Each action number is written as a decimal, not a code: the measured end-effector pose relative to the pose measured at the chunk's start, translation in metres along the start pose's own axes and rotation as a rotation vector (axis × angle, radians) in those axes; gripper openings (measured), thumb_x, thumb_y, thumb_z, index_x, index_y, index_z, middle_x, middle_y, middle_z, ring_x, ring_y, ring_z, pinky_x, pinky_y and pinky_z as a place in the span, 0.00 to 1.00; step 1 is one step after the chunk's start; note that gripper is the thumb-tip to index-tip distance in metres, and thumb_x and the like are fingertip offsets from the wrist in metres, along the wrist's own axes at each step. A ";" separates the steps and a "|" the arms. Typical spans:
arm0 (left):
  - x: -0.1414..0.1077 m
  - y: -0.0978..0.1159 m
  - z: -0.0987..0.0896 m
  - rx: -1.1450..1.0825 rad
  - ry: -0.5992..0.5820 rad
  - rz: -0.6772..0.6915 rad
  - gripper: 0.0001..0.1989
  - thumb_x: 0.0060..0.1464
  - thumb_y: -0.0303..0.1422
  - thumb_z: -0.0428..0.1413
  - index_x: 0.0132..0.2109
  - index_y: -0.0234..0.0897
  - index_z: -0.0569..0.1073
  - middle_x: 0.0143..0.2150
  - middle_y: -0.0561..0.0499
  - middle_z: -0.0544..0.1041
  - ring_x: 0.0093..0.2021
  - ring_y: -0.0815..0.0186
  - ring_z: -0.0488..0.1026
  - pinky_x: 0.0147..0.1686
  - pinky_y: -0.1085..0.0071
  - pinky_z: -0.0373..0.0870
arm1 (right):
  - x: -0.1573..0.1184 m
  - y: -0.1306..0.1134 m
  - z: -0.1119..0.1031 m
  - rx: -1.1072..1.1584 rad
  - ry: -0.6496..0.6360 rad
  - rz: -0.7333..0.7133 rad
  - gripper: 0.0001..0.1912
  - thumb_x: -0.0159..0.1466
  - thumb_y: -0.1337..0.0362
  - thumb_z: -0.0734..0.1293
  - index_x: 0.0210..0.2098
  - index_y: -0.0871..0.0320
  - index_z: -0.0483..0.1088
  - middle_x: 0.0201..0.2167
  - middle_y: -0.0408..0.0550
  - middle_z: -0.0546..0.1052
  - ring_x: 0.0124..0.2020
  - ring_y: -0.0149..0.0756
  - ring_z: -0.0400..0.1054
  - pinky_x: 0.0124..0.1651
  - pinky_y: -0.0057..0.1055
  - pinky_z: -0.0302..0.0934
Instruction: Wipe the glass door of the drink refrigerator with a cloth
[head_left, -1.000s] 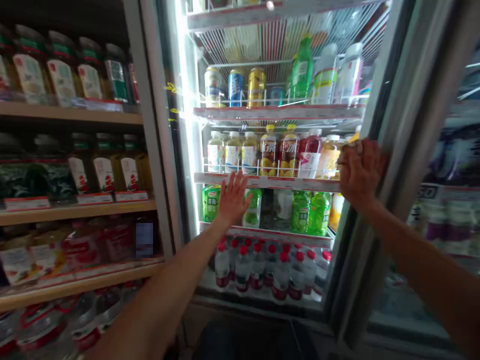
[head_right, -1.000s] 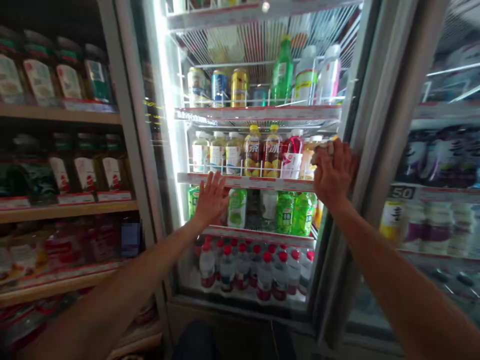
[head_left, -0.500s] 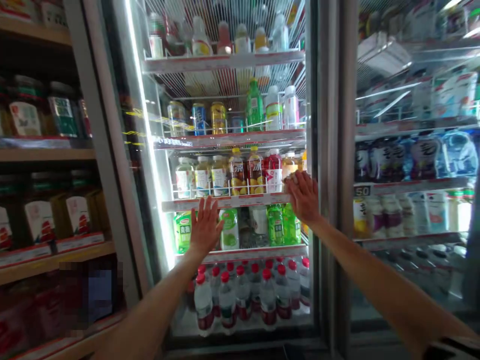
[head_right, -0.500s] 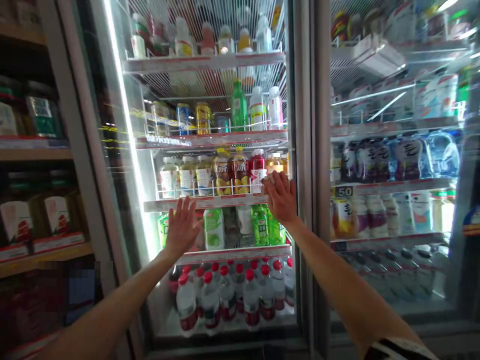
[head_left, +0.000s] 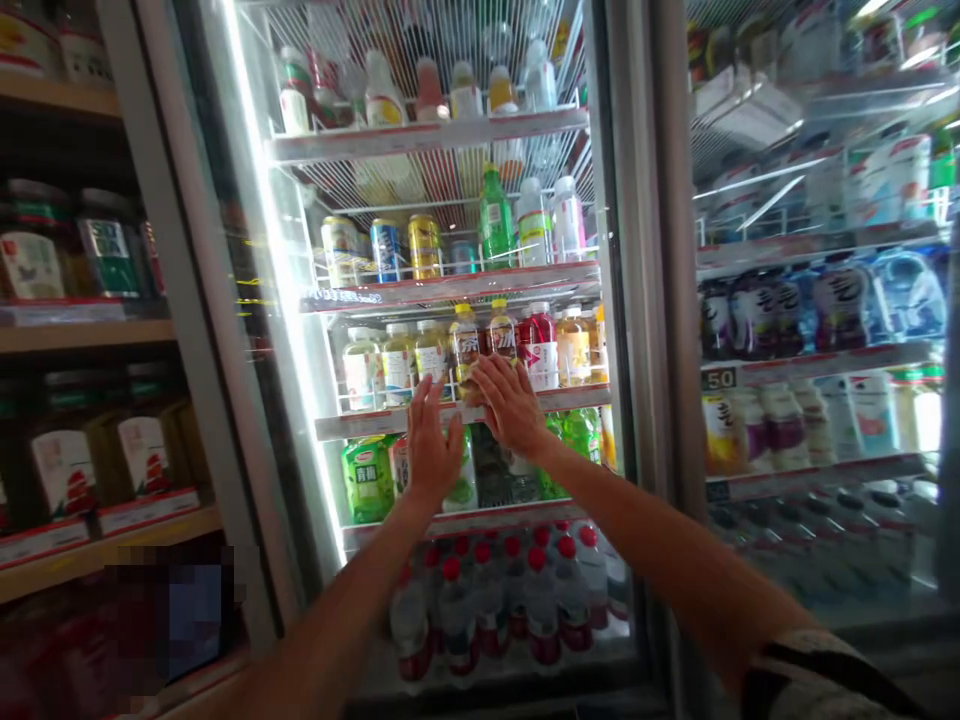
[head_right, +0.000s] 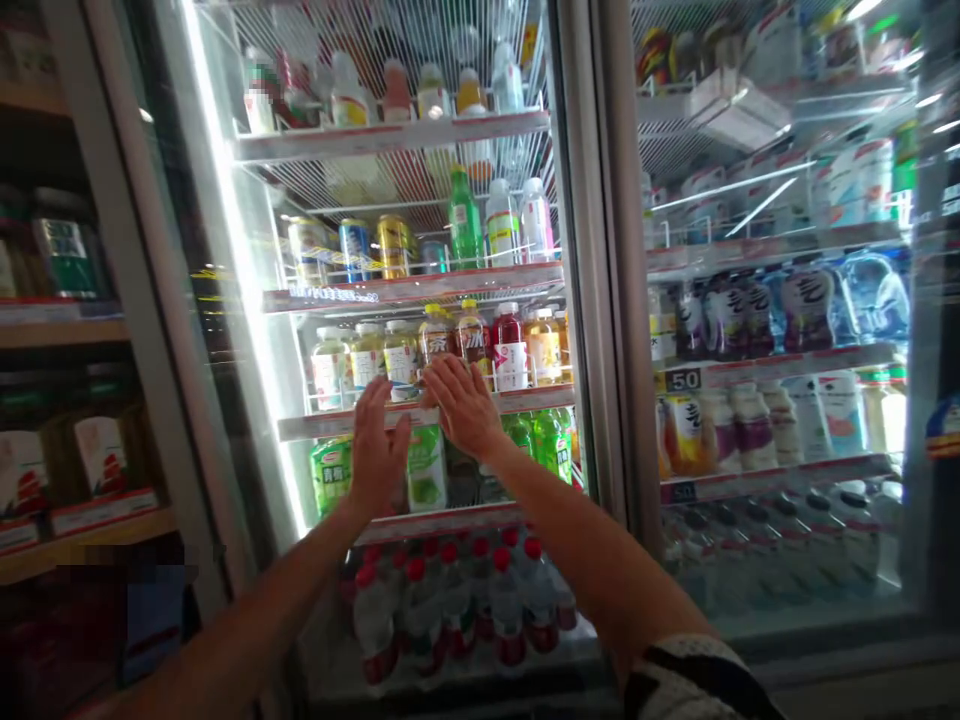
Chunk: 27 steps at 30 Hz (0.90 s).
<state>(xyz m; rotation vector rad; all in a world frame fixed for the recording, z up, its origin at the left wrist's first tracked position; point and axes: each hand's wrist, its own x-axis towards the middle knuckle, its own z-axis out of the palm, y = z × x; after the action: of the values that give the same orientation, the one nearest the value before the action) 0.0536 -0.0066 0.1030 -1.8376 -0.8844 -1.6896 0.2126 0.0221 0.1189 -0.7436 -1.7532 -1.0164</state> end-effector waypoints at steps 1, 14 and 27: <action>0.006 0.011 0.007 -0.110 0.006 -0.024 0.21 0.58 0.33 0.45 0.58 0.37 0.59 0.58 0.41 0.65 0.59 0.61 0.62 0.57 0.59 0.60 | 0.005 -0.002 0.002 0.025 0.016 0.001 0.28 0.63 0.67 0.55 0.62 0.63 0.51 0.63 0.54 0.56 0.67 0.38 0.37 0.66 0.44 0.37; 0.036 0.063 0.079 0.167 -0.035 0.235 0.20 0.53 0.38 0.52 0.53 0.37 0.66 0.57 0.42 0.65 0.60 0.54 0.57 0.59 0.51 0.52 | -0.039 0.077 -0.041 -0.230 0.187 0.137 0.32 0.65 0.59 0.53 0.65 0.55 0.37 0.66 0.54 0.48 0.66 0.43 0.40 0.64 0.50 0.36; 0.025 -0.102 -0.032 0.370 0.354 -0.114 0.23 0.59 0.34 0.42 0.59 0.26 0.57 0.64 0.31 0.51 0.67 0.52 0.41 0.62 0.45 0.42 | -0.042 0.071 -0.035 -0.264 0.096 0.267 0.30 0.64 0.58 0.54 0.64 0.52 0.44 0.66 0.49 0.49 0.67 0.44 0.38 0.64 0.52 0.32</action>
<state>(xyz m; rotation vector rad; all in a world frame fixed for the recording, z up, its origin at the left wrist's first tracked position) -0.0423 0.0420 0.1240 -1.2222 -1.0749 -1.7101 0.3019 0.0235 0.1090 -1.0463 -1.4081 -1.0897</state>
